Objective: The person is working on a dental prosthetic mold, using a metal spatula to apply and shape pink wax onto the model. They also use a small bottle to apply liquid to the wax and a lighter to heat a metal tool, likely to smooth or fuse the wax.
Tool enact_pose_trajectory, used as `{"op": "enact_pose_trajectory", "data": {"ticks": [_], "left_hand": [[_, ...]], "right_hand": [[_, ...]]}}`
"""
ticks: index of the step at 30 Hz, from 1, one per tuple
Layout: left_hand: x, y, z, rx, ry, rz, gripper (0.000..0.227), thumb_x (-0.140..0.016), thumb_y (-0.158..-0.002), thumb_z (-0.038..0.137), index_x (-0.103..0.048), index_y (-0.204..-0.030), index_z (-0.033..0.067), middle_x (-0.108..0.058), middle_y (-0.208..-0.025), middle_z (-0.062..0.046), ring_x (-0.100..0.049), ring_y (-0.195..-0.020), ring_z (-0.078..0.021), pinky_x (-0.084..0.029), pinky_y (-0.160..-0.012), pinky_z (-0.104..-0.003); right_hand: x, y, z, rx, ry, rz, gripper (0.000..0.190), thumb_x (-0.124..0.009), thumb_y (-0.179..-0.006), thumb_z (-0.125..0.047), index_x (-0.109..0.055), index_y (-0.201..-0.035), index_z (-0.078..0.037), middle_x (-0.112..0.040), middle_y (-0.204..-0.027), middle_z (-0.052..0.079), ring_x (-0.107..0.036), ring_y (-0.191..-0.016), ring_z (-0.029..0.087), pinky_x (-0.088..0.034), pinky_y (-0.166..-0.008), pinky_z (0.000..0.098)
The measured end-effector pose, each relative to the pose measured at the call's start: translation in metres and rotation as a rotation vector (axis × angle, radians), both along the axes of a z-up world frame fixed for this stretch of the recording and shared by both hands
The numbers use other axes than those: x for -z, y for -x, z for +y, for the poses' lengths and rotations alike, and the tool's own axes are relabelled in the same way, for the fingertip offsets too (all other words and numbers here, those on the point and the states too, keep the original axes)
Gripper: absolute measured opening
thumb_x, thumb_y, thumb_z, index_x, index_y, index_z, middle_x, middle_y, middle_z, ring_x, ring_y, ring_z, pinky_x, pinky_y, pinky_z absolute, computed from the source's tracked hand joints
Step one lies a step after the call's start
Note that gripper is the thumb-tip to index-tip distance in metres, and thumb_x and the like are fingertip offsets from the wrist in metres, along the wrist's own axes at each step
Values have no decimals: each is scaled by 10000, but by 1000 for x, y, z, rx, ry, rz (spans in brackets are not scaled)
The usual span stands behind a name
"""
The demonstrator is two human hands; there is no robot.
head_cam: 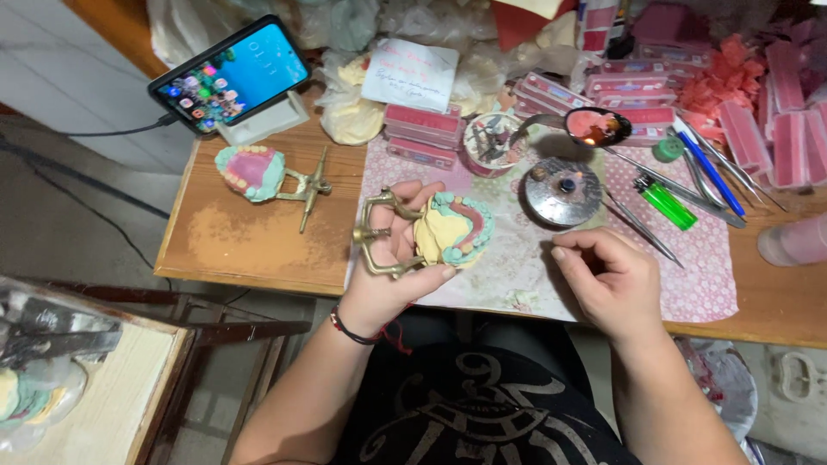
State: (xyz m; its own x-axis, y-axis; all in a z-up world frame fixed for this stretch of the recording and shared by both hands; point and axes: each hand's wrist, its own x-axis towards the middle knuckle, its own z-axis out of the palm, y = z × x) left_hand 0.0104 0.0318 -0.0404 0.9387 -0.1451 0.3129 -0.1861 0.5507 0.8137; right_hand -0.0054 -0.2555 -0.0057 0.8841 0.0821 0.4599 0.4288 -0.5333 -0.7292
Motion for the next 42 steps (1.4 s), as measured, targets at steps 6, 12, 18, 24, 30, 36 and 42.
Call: {"op": "enact_pose_trajectory", "data": {"ticks": [6, 12, 18, 24, 30, 36, 42], "left_hand": [[-27, 18, 29, 9, -33, 89, 1040, -890, -710, 48, -276, -1544, 140, -471, -1496, -190, -523, -1380, -249, -546, -1093, -420], [-19, 26, 47, -68, -5, 23, 847, -873, -744, -23, -390, -1355, 312, -217, -1620, -13, -420, -1321, -144, -555, -1062, -372], [-38, 33, 55, 41, 90, 238, 993, -845, -762, 48, -267, -1563, 159, -581, -1352, -213, -635, -1204, -290, -551, -1037, -411], [-30, 35, 56, 26, 90, 295, 1042, -864, -748, 90, -277, -1606, 163, -636, -1284, -193, -690, -1113, -271, -572, -958, -362], [-35, 37, 57, -13, -21, 396, 1002, -885, -711, 216, -320, -1538, 182, -657, -1242, -166, -707, -987, -214, -613, -617, -294], [-34, 38, 52, -44, -68, 449, 989, -895, -673, 259, -362, -1503, 179, -711, -1154, -156, -718, -853, -179, -593, -568, -265], [-32, 35, 36, -80, 17, 318, 886, -904, -701, 54, -422, -1442, -16, -696, -1091, -163, -741, -849, -195, -669, -626, -257]], "right_hand": [[-5, 7, 7, 50, 194, 89, 59, -753, -982, -125, -771, -1015, -79, -766, -965, 27, -666, -820, 137, -497, -810, 268], [-3, 10, 10, 69, 225, 106, 63, -747, -1005, -95, -768, -1052, -59, -763, -1032, 50, -680, -924, 156, -490, -880, 281], [-5, 9, 12, 55, 283, 83, 68, -754, -1007, -110, -772, -1044, -56, -766, -1034, 58, -687, -931, 185, -493, -895, 311], [-3, 9, 13, 38, 302, 67, 58, -747, -1015, -98, -770, -1047, -56, -772, -1039, 62, -693, -942, 183, -493, -902, 303], [-4, 9, 14, 32, 302, 57, 56, -750, -1010, -90, -772, -1042, -49, -773, -1040, 66, -703, -954, 186, -504, -910, 305], [-2, 9, 13, 29, 303, 86, 63, -744, -1007, -107, -773, -1051, -72, -770, -1038, 43, -689, -934, 162, -492, -881, 280], [-4, 1, 18, -33, 111, -44, 85, -794, -914, -70, -813, -988, -109, -753, -839, 126, -728, -815, 372, -565, -762, 461]]}}
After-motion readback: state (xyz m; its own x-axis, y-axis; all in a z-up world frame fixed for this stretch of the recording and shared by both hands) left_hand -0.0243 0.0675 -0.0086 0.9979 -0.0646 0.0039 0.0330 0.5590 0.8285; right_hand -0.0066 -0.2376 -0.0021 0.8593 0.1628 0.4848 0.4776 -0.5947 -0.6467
